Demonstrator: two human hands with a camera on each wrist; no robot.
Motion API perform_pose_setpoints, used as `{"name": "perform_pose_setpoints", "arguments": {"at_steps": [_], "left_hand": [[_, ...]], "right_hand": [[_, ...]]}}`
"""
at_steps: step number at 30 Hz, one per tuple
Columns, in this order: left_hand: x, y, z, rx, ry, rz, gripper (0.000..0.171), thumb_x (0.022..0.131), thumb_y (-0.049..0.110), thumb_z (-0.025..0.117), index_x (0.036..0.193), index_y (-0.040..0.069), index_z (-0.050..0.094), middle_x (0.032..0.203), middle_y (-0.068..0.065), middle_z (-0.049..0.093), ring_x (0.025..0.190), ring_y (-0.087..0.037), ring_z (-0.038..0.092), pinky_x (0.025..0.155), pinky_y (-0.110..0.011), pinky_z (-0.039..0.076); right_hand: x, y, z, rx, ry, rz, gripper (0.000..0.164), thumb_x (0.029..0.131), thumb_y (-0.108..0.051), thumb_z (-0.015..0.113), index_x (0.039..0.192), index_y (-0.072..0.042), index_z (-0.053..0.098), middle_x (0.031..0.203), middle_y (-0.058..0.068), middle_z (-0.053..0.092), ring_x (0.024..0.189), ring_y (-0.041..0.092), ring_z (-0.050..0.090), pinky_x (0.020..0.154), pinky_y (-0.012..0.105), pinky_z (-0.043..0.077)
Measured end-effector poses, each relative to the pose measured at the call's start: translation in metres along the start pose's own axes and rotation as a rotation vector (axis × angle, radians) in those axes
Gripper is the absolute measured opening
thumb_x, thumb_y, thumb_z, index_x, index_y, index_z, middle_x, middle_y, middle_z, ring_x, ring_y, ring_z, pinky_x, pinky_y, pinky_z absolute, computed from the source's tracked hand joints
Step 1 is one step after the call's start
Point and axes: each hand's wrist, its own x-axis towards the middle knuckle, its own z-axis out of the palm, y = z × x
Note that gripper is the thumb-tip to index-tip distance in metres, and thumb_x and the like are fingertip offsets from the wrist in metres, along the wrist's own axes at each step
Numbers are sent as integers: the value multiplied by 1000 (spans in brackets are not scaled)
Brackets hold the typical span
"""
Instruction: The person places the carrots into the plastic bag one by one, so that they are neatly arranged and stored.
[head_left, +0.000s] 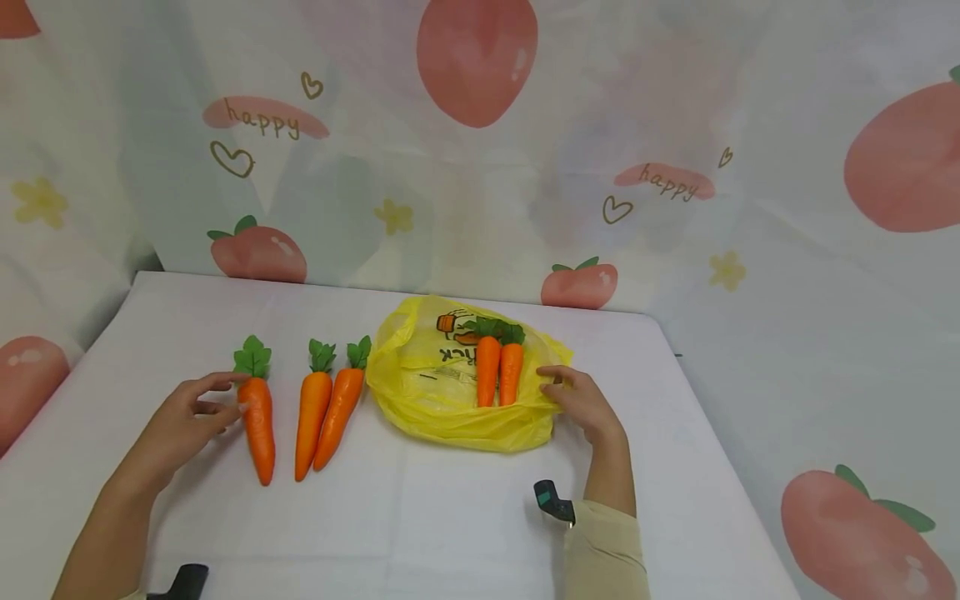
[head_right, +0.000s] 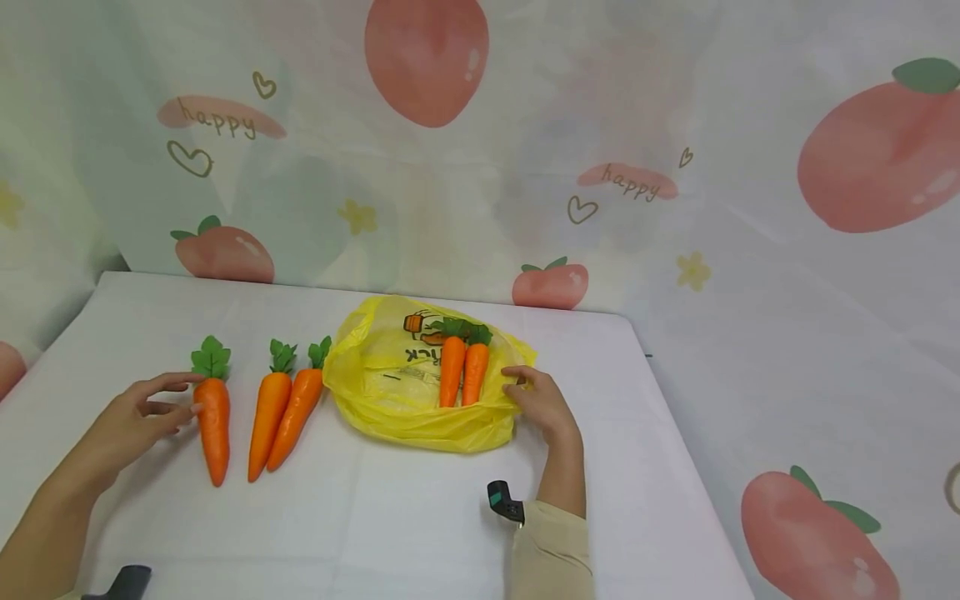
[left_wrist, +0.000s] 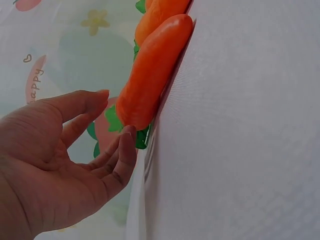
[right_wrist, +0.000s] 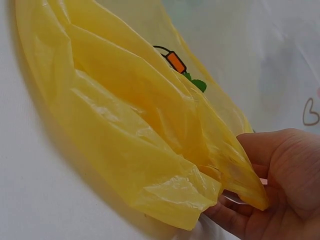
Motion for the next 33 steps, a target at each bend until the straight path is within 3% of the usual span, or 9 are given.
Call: {"name": "perform_pose_setpoints", "arguments": {"at_steps": [6, 11, 24, 33], "left_hand": [[2, -1, -1, -7, -71, -27, 52, 104, 22, 60, 153, 7, 48, 147, -31, 37, 111, -41, 57, 81, -43, 55], [2, -2, -1, 5, -113, -54, 61, 103, 32, 65, 155, 7, 44, 150, -31, 37, 111, -40, 57, 79, -40, 54], [2, -2, 2, 2, -116, -40, 60, 103, 30, 67, 155, 9, 46, 144, -30, 43, 95, -30, 61, 72, -37, 51], [3, -1, 3, 16, -114, -13, 62, 100, 29, 71, 153, 9, 47, 146, -28, 44, 111, -38, 55, 75, -37, 51]], "right_hand": [[0, 0, 0, 5, -5, -7, 39, 103, -19, 56, 140, -11, 64, 128, 16, 52, 119, 34, 47, 97, 45, 43], [0, -1, 1, 1, -14, -17, 39, 102, -18, 56, 140, -10, 63, 131, 17, 54, 120, 34, 48, 101, 48, 43], [-1, -2, -2, -8, -20, -15, 39, 103, -19, 57, 140, -10, 63, 133, 17, 53, 121, 35, 47, 102, 50, 42], [0, -2, -2, -4, -14, -13, 39, 103, -20, 56, 139, -11, 64, 132, 17, 54, 121, 35, 47, 102, 49, 43]]}}
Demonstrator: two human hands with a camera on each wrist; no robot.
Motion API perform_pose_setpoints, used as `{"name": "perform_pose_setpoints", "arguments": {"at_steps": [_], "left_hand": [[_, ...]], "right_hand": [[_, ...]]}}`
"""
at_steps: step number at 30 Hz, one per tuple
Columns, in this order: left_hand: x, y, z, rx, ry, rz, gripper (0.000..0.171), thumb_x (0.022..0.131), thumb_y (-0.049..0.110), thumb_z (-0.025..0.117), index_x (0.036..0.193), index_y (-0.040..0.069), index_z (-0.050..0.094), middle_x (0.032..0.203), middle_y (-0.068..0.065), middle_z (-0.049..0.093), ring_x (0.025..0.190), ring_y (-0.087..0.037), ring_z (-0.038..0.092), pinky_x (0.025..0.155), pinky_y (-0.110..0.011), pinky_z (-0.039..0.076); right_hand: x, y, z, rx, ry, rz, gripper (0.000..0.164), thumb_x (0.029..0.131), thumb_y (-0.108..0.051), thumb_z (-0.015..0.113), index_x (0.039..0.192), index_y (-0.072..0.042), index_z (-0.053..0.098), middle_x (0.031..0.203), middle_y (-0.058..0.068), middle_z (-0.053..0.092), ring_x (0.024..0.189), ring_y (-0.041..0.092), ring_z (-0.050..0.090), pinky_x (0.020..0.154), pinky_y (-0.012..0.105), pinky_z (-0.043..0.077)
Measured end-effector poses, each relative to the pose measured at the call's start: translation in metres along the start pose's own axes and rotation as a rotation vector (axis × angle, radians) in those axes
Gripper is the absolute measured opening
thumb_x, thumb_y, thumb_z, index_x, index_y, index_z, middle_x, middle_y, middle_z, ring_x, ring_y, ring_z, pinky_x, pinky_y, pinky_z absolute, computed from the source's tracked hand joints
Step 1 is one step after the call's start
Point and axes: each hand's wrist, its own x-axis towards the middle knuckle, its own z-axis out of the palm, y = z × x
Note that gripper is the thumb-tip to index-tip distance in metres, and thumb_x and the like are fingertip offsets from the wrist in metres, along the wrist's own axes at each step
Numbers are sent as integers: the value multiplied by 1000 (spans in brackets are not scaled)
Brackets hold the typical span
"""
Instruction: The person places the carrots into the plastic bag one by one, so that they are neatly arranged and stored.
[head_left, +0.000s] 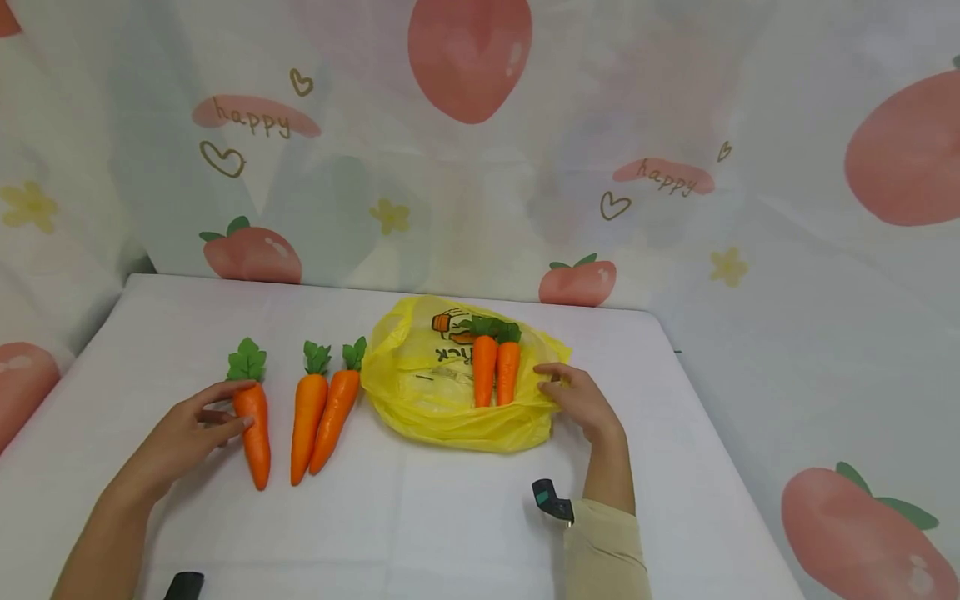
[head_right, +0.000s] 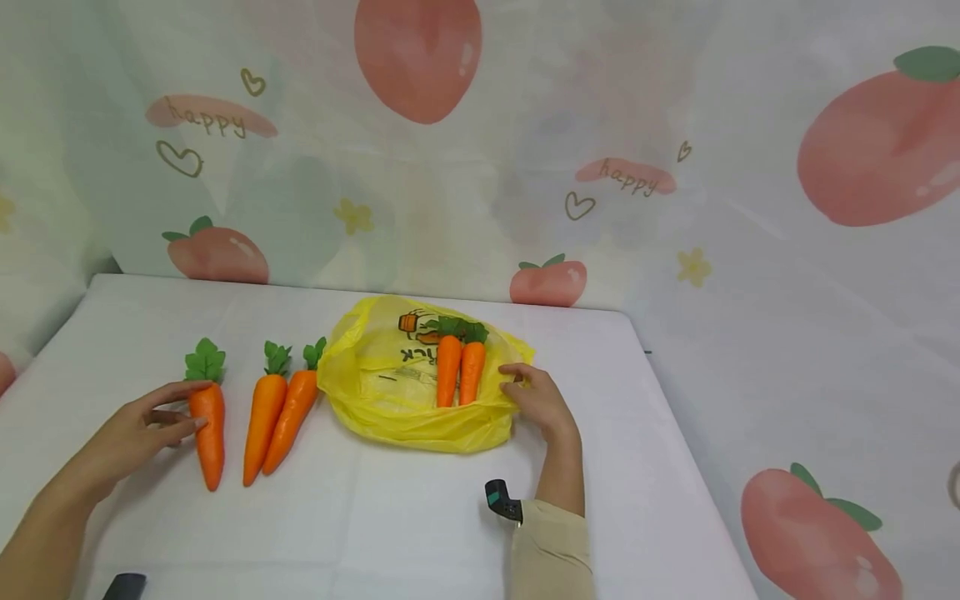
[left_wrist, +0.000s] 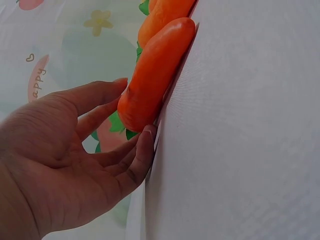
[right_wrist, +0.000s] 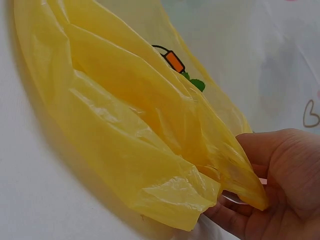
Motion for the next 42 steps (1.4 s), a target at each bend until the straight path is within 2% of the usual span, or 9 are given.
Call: {"name": "perform_pose_setpoints", "arguments": {"at_steps": [8, 15, 24, 31, 35, 42], "left_hand": [[-1, -1, 1, -3, -3, 14, 68, 95, 27, 78, 153, 9, 47, 147, -29, 42, 111, -38, 54, 76, -35, 52], [0, 1, 3, 29, 15, 8, 71, 93, 29, 81, 153, 10, 47, 141, -29, 46, 108, -37, 54, 75, -37, 52], [-1, 0, 2, 55, 19, 32, 74, 91, 31, 82, 153, 10, 48, 145, -28, 44, 109, -37, 56, 80, -39, 49], [0, 4, 8, 22, 28, 19, 73, 89, 29, 84, 151, 12, 52, 147, -30, 37, 115, -45, 54, 84, -50, 56], [-1, 5, 7, 8, 43, 18, 73, 88, 26, 85, 151, 11, 52, 151, -32, 32, 118, -52, 54, 86, -57, 57], [-1, 5, 6, 2, 35, -19, 75, 89, 26, 85, 153, 12, 49, 153, -35, 27, 123, -57, 50, 87, -59, 56]], "right_hand": [[0, -1, 0, -1, 0, -5, 39, 103, -20, 56, 140, -12, 64, 132, 16, 53, 122, 35, 46, 102, 49, 42], [0, -1, -2, 3, 3, -4, 38, 103, -20, 57, 140, -13, 64, 132, 15, 53, 121, 34, 47, 101, 49, 42], [-2, -1, 0, 5, -10, -37, 39, 103, -17, 57, 140, -8, 63, 134, 18, 53, 121, 36, 47, 101, 48, 43], [-3, 2, -3, -19, 2, -34, 39, 103, -18, 57, 140, -8, 63, 139, 19, 52, 127, 38, 44, 108, 55, 38], [-2, 2, -2, -14, -2, -41, 39, 103, -17, 57, 140, -8, 63, 137, 19, 53, 125, 37, 45, 105, 52, 39], [-1, 1, 0, -17, 1, -32, 39, 102, -18, 57, 139, -9, 64, 137, 18, 53, 124, 36, 46, 105, 53, 40]]}}
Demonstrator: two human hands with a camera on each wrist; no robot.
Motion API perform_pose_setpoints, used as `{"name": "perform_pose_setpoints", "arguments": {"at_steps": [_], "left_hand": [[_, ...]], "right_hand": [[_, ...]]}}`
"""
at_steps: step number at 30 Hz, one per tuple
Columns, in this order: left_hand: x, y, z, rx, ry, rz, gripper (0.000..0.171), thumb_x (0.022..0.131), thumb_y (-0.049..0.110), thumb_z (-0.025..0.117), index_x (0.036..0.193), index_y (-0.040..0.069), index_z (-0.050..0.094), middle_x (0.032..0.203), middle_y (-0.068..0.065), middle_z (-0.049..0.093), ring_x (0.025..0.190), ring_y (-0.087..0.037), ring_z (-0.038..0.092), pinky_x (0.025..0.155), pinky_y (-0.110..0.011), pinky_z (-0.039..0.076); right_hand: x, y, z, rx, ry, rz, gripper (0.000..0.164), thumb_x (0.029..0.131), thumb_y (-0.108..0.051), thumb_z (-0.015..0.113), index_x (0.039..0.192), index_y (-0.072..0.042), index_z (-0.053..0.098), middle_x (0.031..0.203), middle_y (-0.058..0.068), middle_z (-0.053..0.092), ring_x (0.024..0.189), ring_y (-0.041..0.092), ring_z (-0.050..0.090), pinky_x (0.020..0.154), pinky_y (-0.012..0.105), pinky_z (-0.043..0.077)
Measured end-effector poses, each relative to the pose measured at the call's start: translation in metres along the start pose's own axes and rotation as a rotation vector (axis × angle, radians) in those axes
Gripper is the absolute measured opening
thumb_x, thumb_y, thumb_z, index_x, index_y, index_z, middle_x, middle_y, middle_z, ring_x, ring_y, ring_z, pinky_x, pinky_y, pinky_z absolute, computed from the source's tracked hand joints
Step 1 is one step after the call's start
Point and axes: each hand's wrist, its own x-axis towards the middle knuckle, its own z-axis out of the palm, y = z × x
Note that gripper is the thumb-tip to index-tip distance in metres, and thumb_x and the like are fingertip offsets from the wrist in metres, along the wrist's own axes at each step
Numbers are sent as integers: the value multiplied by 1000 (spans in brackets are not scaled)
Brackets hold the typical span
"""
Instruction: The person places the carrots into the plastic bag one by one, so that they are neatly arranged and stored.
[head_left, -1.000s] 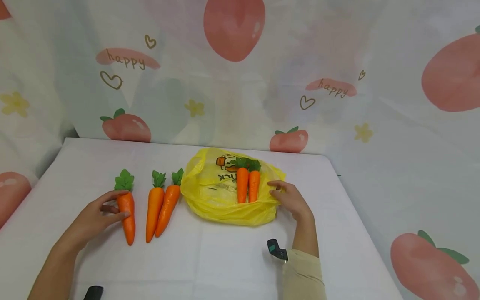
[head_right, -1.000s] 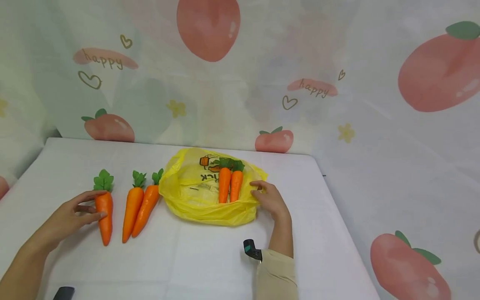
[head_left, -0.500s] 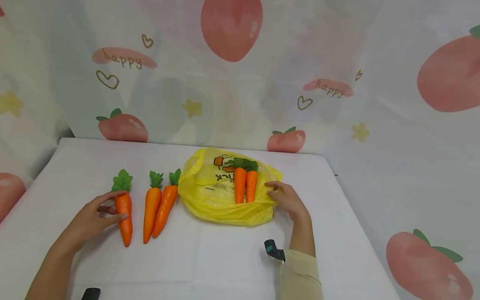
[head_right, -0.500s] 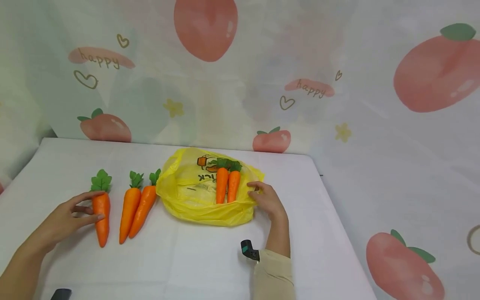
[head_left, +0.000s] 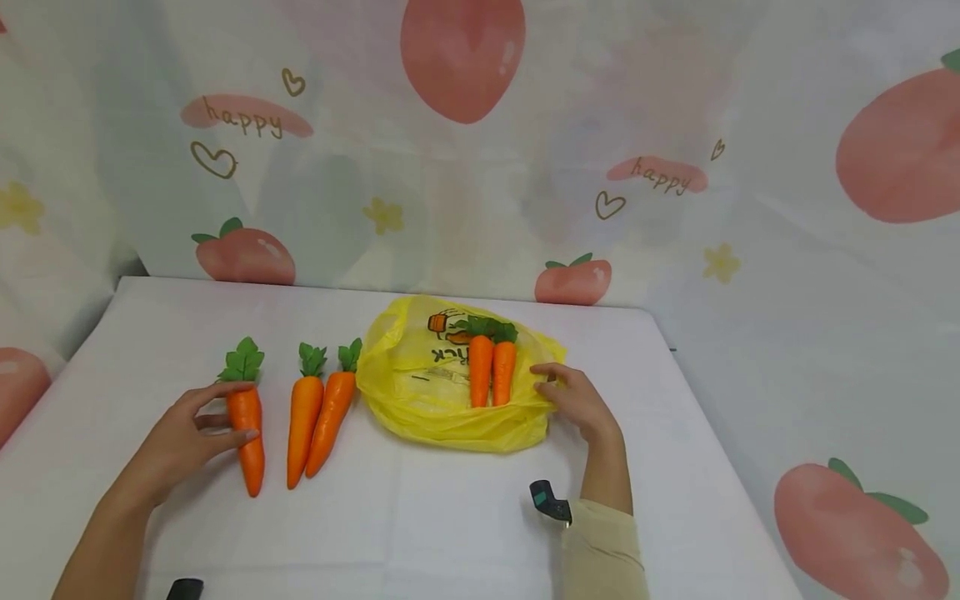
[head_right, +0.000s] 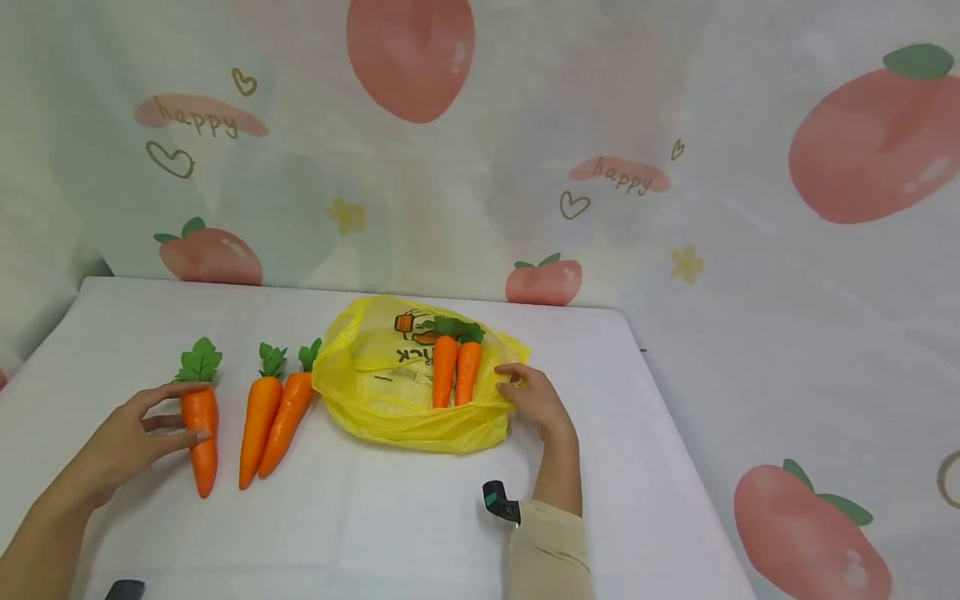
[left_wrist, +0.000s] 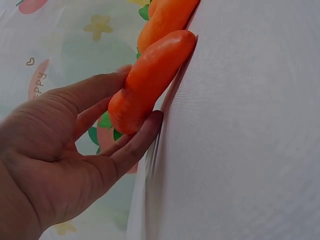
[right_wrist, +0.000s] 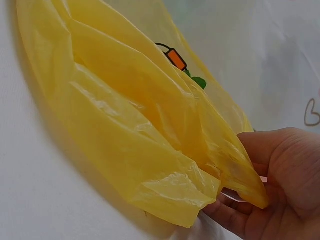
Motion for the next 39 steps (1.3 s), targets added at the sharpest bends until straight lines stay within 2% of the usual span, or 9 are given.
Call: {"name": "perform_pose_setpoints", "arguments": {"at_steps": [7, 13, 18, 22, 29, 39], "left_hand": [[1, 4, 1, -8, -3, 20, 73, 90, 23, 84, 153, 13, 50, 155, -33, 26, 125, -57, 49, 89, -63, 53], [-1, 12, 0, -32, 1, 44, 73, 91, 25, 83, 154, 13, 48, 155, -34, 24, 121, -56, 54, 87, -58, 56], [-1, 19, 3, -78, -2, 88, 72, 91, 26, 83, 154, 15, 49, 155, -29, 27, 123, -52, 54, 88, -54, 57], [-3, 27, 3, -96, -4, 105, 72, 91, 24, 83, 154, 17, 49, 155, -25, 29, 125, -51, 52, 87, -51, 58], [-5, 47, 2, -82, -21, 128, 70, 91, 26, 83, 153, 20, 51, 155, -23, 29, 125, -51, 50, 87, -53, 58], [-9, 73, 5, -84, -42, 205, 69, 90, 22, 84, 151, 21, 53, 153, -19, 31, 123, -46, 52, 85, -37, 59]], "right_hand": [[0, -2, -2, 0, -4, 10, 39, 103, -18, 57, 140, -9, 64, 140, 19, 52, 126, 37, 44, 108, 55, 39], [-1, -1, -3, -5, -9, 5, 39, 103, -19, 57, 140, -8, 63, 136, 19, 53, 123, 37, 46, 103, 52, 42], [-3, 3, -4, -6, -7, 22, 39, 103, -20, 57, 140, -9, 63, 133, 17, 53, 120, 35, 47, 98, 48, 44], [-3, 7, -3, 9, -17, 31, 39, 103, -20, 57, 140, -10, 64, 129, 17, 54, 117, 34, 48, 93, 43, 45], [1, 6, -3, 7, -6, 8, 37, 103, -20, 58, 139, -11, 64, 125, 15, 54, 114, 32, 49, 89, 39, 45], [3, 6, 0, 35, -21, 3, 38, 103, -19, 58, 139, -9, 64, 127, 16, 54, 113, 32, 50, 86, 38, 47]]}}
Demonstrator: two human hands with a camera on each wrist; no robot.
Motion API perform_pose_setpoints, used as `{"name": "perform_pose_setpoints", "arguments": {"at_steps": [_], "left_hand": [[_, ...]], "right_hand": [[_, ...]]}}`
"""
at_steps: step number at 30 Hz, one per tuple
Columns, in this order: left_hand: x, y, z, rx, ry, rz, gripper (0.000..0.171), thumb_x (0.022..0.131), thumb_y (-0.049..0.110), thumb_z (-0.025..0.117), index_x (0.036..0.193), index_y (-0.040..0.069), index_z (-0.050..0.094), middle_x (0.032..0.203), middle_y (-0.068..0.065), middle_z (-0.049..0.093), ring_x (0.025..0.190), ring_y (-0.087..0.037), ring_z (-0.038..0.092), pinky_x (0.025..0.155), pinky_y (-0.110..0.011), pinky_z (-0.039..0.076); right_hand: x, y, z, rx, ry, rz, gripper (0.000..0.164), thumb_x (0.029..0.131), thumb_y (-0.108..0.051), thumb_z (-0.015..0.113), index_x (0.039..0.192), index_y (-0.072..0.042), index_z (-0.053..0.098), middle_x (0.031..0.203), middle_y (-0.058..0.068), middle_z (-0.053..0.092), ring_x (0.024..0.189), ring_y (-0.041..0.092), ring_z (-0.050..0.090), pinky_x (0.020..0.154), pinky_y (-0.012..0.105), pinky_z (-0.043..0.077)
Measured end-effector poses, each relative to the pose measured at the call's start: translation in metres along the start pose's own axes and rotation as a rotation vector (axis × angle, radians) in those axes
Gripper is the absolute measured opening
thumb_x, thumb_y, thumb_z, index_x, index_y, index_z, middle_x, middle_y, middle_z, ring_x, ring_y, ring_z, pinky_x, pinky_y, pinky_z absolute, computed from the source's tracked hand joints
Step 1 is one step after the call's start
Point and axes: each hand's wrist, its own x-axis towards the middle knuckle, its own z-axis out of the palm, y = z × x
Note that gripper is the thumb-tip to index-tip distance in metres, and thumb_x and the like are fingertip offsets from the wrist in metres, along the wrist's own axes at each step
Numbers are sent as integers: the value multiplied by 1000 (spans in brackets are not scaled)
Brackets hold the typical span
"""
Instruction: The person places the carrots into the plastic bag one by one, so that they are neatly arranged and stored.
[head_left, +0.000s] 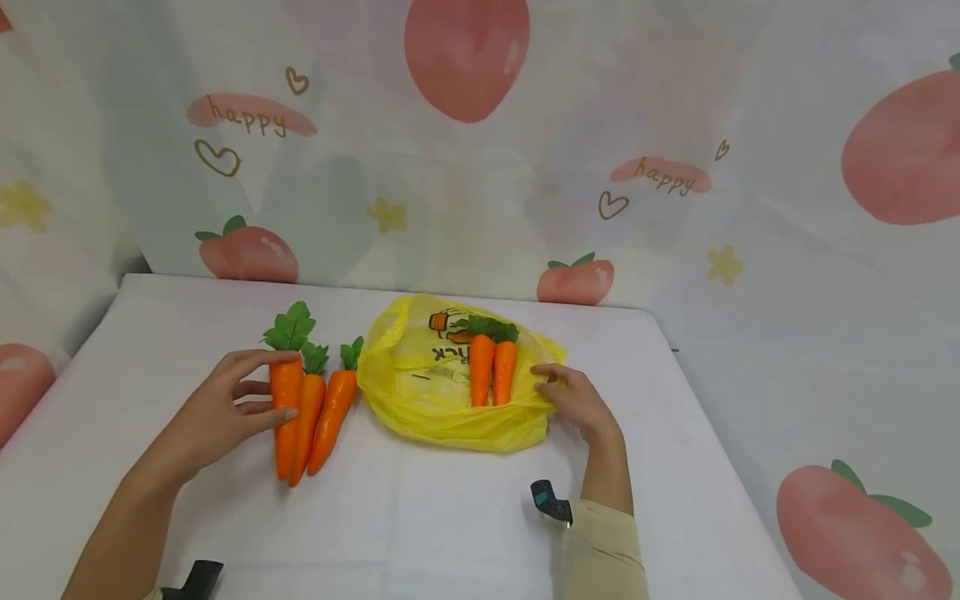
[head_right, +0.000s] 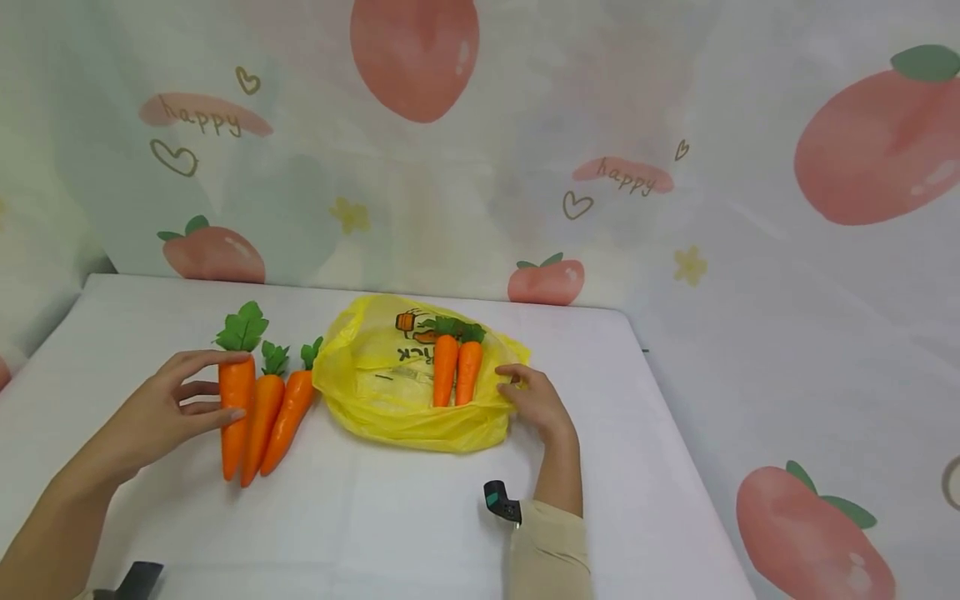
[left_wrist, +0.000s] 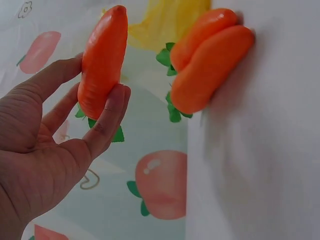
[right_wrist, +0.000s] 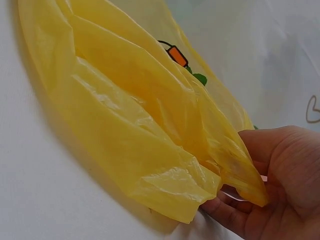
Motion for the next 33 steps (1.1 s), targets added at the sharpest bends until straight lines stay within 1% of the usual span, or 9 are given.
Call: {"name": "perform_pose_setpoints", "arguments": {"at_steps": [8, 14, 19, 23, 28, 33], "left_hand": [[3, 23, 9, 4, -13, 29, 66, 89, 17, 84, 148, 21, 55, 151, -16, 35, 122, -44, 54, 89, -39, 58], [7, 32, 15, 5, -25, 74, 63, 89, 13, 84, 146, 21, 58, 148, -13, 38, 121, -41, 57, 91, -39, 57], [10, 39, 19, -30, -45, 128, 61, 90, 11, 83, 144, 25, 59, 148, -8, 39, 121, -38, 58, 94, -38, 55], [12, 47, 23, -54, -62, 151, 61, 90, 11, 82, 145, 24, 58, 149, -6, 39, 121, -36, 59, 96, -40, 54], [17, 58, 33, -81, -77, 157, 62, 89, 13, 84, 145, 25, 59, 149, -4, 39, 124, -37, 57, 100, -47, 51], [26, 66, 47, -95, -93, 175, 62, 89, 11, 84, 143, 28, 60, 148, -4, 40, 121, -36, 58, 99, -46, 52]], "right_hand": [[0, -1, -1, 3, -6, -2, 38, 103, -18, 58, 139, -9, 64, 129, 17, 53, 115, 33, 49, 87, 38, 46], [1, 0, 0, -6, -3, 2, 39, 102, -18, 57, 140, -9, 64, 129, 17, 54, 116, 33, 48, 90, 40, 46], [2, 0, 0, -22, -2, -6, 39, 103, -19, 56, 140, -9, 64, 129, 16, 55, 116, 33, 49, 90, 39, 46], [2, -1, 1, -29, 0, -16, 39, 103, -18, 56, 139, -9, 64, 129, 16, 55, 116, 33, 49, 89, 39, 47], [2, -1, 0, -30, 0, -13, 39, 103, -19, 56, 139, -9, 64, 132, 16, 55, 117, 33, 49, 93, 41, 47], [3, -1, 0, -26, -3, 2, 39, 103, -20, 56, 140, -10, 64, 133, 16, 55, 118, 33, 49, 95, 43, 46]]}}
